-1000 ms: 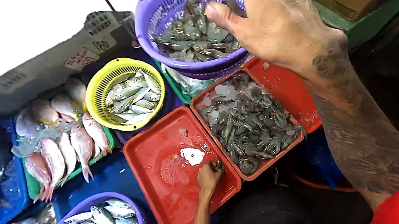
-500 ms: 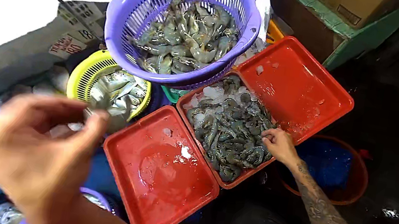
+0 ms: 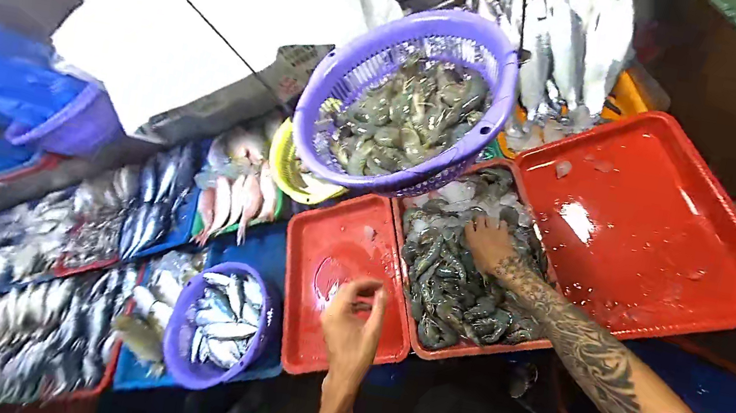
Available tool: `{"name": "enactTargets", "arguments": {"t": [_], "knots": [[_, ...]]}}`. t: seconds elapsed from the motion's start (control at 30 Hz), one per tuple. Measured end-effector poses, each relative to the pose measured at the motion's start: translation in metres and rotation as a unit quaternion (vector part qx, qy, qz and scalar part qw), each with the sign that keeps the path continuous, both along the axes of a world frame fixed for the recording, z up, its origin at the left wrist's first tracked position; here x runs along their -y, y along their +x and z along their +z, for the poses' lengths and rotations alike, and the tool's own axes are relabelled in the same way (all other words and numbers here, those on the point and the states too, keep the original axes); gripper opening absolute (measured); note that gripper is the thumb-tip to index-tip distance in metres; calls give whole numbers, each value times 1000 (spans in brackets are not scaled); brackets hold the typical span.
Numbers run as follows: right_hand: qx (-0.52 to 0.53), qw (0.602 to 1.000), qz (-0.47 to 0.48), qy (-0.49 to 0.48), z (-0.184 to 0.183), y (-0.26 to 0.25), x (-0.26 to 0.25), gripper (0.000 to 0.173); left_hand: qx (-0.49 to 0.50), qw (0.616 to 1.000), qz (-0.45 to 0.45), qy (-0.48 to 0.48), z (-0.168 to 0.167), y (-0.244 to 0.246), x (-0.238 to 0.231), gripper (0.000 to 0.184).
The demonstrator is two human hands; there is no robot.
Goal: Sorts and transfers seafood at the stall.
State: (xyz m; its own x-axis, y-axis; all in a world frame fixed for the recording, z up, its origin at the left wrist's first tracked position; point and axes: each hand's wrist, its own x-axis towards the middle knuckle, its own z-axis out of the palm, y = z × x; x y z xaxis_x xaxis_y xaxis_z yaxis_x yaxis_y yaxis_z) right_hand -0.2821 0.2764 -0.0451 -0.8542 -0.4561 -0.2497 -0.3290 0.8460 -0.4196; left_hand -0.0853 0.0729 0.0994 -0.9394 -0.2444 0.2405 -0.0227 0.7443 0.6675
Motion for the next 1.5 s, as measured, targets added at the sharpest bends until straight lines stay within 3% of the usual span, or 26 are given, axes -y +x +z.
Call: {"name": "enactTargets", "arguments": {"t": [0.13, 0.3, 0.47, 0.63, 0.73, 0.83, 0.93, 1.0, 1.03, 1.1, 1.17, 1.2, 1.27, 1.33, 1.4, 1.5], "knots": [[-11, 997, 39, 72, -15, 1, 14, 47, 206, 978, 37, 5, -42, 13, 27, 27], [11, 996, 37, 85, 12, 5, 2, 65, 223, 975, -16, 24, -97, -68, 33, 32], [-13, 995, -63, 77, 112, 25, -50, 49, 177, 979, -102, 3, -166, -131, 28, 47], [-211, 963, -160, 44, 242, 41, -78, 36, 221, 971, -95, -20, -171, -147, 18, 74], [-318, 937, -142, -6, 298, 36, -57, 41, 240, 966, -95, -34, -170, -148, 20, 84], [-332, 935, -117, -30, 324, -7, -9, 45, 274, 954, -104, -64, -166, -150, 21, 83], [-268, 960, -84, -13, 314, -50, 27, 71, 276, 951, -112, -79, -166, -143, 16, 79], [-251, 965, -73, -13, 305, -46, 31, 89, 266, 952, -118, -98, -165, -143, 11, 73], [-275, 957, -81, -40, 300, -34, 27, 84, 272, 948, -125, -111, -163, -144, 8, 70], [-373, 910, -123, -137, 273, -1, 15, 59, 290, 937, -144, -133, -163, -146, 4, 63], [-417, 858, -228, -194, 216, 35, 0, 36, 301, 926, -168, -154, -165, -147, 4, 59], [-384, 855, -291, -193, 183, 43, -3, 33, 304, 922, -176, -162, -166, -150, 5, 58], [-233, 896, -337, -171, 120, 41, -8, 31, 306, 916, -192, -176, -168, -153, 7, 55], [-107, 946, -275, -134, 65, 21, -7, 36, 308, 912, -198, -187, -168, -156, 12, 50], [-57, 971, -209, -100, 25, -2, 1, 45, 322, 907, -197, -188, -165, -158, 16, 47], [-35, 988, -149, -36, 4, -27, 13, 53, 335, 909, -174, -176, -157, -153, 20, 45]]}}
